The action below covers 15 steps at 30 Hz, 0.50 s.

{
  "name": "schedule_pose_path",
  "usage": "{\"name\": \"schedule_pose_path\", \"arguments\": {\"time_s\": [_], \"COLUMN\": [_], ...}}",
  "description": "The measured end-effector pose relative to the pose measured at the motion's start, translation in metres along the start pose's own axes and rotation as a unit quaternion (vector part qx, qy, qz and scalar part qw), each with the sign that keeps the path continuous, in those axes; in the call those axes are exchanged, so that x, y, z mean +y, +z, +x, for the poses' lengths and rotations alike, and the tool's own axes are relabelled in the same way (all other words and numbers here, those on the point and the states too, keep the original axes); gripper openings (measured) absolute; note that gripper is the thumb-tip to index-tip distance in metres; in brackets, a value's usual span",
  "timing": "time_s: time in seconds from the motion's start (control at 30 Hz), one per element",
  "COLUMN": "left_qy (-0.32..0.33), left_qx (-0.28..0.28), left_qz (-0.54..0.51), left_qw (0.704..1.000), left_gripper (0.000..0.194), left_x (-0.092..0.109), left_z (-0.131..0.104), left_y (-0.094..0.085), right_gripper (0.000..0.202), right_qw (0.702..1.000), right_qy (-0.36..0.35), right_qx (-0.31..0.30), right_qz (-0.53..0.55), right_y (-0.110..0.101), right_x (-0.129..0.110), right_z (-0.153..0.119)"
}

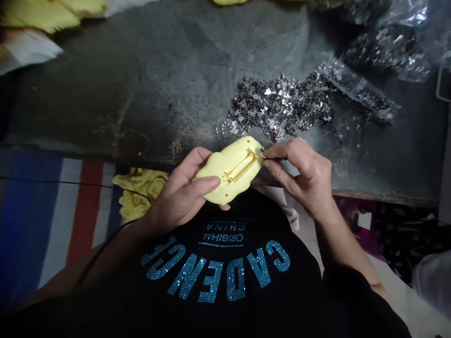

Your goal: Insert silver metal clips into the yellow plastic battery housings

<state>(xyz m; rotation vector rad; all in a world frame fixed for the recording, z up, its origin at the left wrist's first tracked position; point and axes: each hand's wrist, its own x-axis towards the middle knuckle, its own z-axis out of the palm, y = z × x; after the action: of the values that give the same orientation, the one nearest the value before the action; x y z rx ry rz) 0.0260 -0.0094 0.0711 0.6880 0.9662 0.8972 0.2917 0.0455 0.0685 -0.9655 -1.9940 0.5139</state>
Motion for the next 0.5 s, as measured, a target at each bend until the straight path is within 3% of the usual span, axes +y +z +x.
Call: {"name": "schedule_pose_path", "arguments": {"time_s": [0.17, 0.5], "left_qy": [0.025, 0.034], "left_qx": [-0.021, -0.039], "left_qz": [0.005, -0.020], "left_qw": [0.999, 0.998], "left_gripper": [0.050, 0.040], "left_x": [-0.003, -0.008], "left_z": [-0.009, -0.014], "left_y": [-0.005, -0.013], "right_gripper": [0.013, 0.019], "right_qw": [0.997, 0.993], "right_qy": [-0.047, -0.045], "right_qx": [-0.027, -0.048], "right_qz": [-0.046, -0.100], "right_y": [0.004, 0.004], "right_x": [-0.007, -0.017], "right_z": [0.010, 0.011]}}
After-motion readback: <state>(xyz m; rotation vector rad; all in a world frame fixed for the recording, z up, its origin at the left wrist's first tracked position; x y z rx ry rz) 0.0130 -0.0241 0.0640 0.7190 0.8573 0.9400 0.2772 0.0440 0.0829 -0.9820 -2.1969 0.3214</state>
